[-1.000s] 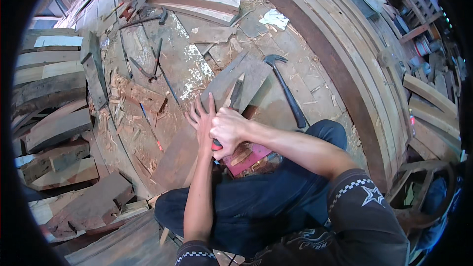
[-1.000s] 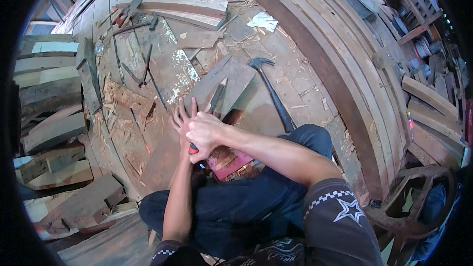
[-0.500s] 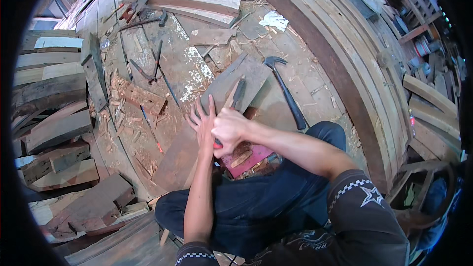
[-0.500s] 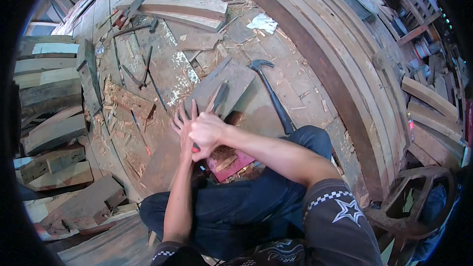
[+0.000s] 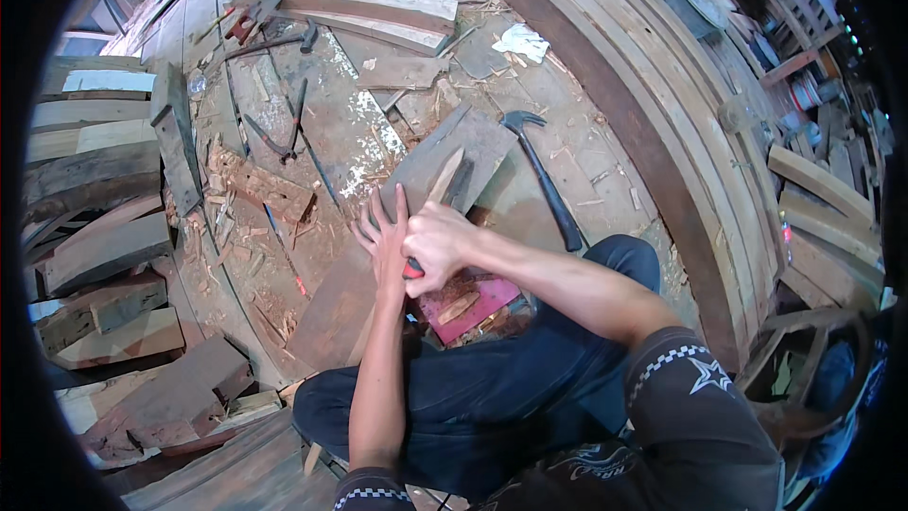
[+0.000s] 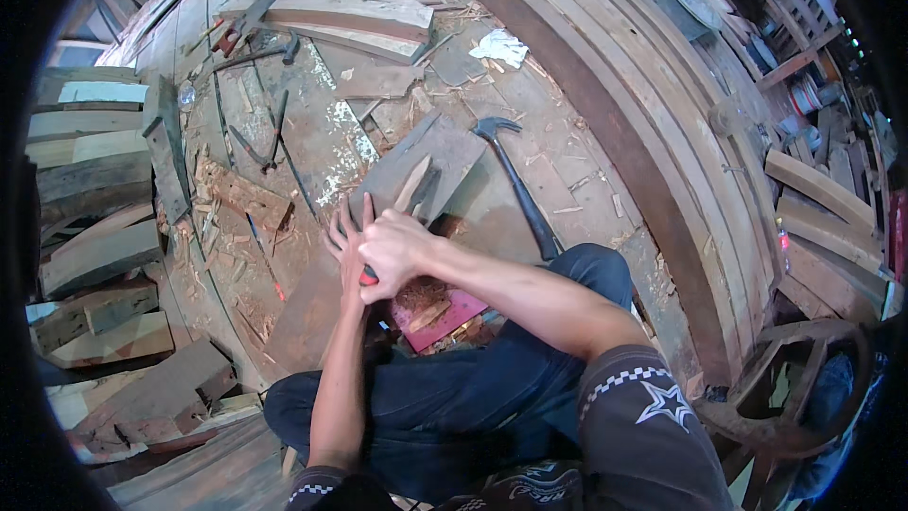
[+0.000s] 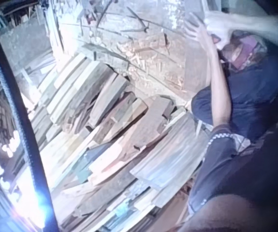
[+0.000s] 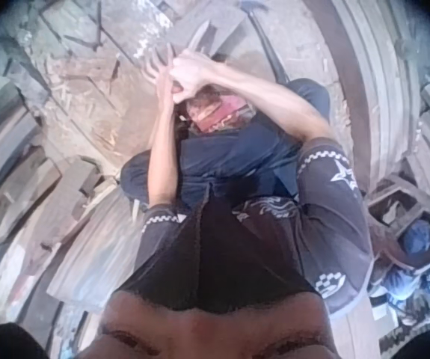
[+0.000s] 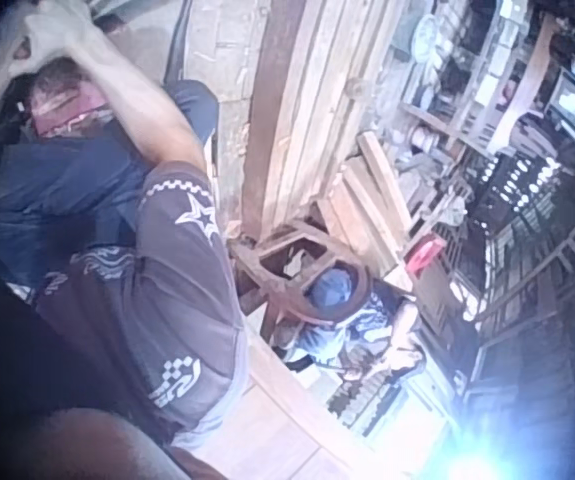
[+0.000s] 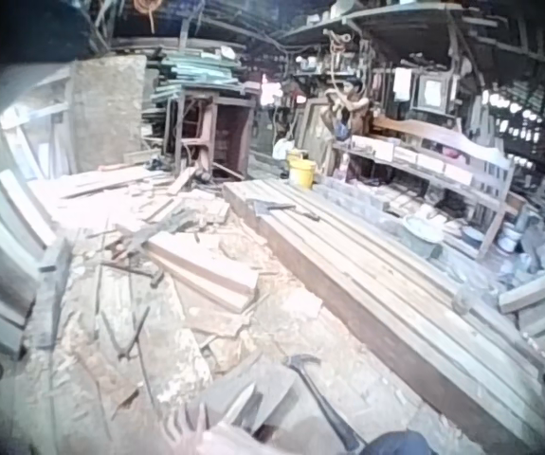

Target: The person carves and shapes a piece of wood using a hand chisel.

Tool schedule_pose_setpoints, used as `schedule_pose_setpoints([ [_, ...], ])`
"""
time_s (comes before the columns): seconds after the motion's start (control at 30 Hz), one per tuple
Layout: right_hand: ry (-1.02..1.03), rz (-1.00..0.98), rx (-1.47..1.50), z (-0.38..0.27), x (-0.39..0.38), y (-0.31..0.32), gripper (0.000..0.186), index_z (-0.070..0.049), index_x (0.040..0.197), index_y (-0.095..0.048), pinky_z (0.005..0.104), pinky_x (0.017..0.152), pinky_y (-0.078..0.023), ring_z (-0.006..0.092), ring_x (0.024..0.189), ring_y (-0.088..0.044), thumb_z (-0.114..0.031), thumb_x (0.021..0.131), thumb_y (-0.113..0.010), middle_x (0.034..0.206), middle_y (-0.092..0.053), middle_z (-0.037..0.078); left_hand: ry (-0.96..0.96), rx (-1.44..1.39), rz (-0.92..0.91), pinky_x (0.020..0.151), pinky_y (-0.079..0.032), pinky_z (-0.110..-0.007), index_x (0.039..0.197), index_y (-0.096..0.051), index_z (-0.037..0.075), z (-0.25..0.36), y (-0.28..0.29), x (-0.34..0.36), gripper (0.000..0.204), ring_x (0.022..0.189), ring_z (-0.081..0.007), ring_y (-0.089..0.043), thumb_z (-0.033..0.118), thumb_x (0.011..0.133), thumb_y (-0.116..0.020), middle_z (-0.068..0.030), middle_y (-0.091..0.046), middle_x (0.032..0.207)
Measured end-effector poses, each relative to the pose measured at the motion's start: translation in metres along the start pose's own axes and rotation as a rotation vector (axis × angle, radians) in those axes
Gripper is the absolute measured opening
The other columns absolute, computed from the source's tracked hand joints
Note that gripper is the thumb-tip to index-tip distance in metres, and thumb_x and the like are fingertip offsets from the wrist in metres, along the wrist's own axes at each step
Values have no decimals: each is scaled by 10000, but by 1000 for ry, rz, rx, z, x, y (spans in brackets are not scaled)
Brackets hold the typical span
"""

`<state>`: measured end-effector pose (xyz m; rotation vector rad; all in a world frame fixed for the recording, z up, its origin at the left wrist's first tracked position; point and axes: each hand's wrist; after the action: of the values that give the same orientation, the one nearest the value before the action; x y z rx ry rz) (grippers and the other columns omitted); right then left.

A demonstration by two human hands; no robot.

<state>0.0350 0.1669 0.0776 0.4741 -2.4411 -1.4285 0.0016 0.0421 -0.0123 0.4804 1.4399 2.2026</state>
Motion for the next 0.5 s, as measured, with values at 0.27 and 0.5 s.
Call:
schedule_pose_setpoints([
  [0.27,48,112,20,-1,3,16,416,-59,499,-603,430,477,-406,350,443,-533,-471,519,-656,437,-489,161,-23,25,7,1106,-72,-638,1524,-181,249,-4,0,-2,791,1391,-419,-169,364,830,-542,-172,-152,1542],
  [0.5,32,66,26,8,0,11,419,-54,509,-608,431,471,-411,360,451,-541,-470,526,-657,439,-492,162,-27,-3,-50,1105,-76,-638,1523,-190,246,-4,5,-4,817,1381,-423,-185,433,812,-547,-174,-166,1537],
])
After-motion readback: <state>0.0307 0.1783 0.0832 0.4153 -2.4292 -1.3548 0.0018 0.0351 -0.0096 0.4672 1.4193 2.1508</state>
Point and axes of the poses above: each hand's wrist, its own x-axis towards the middle knuckle, its own y-axis out of the back of the hand, z = x × y
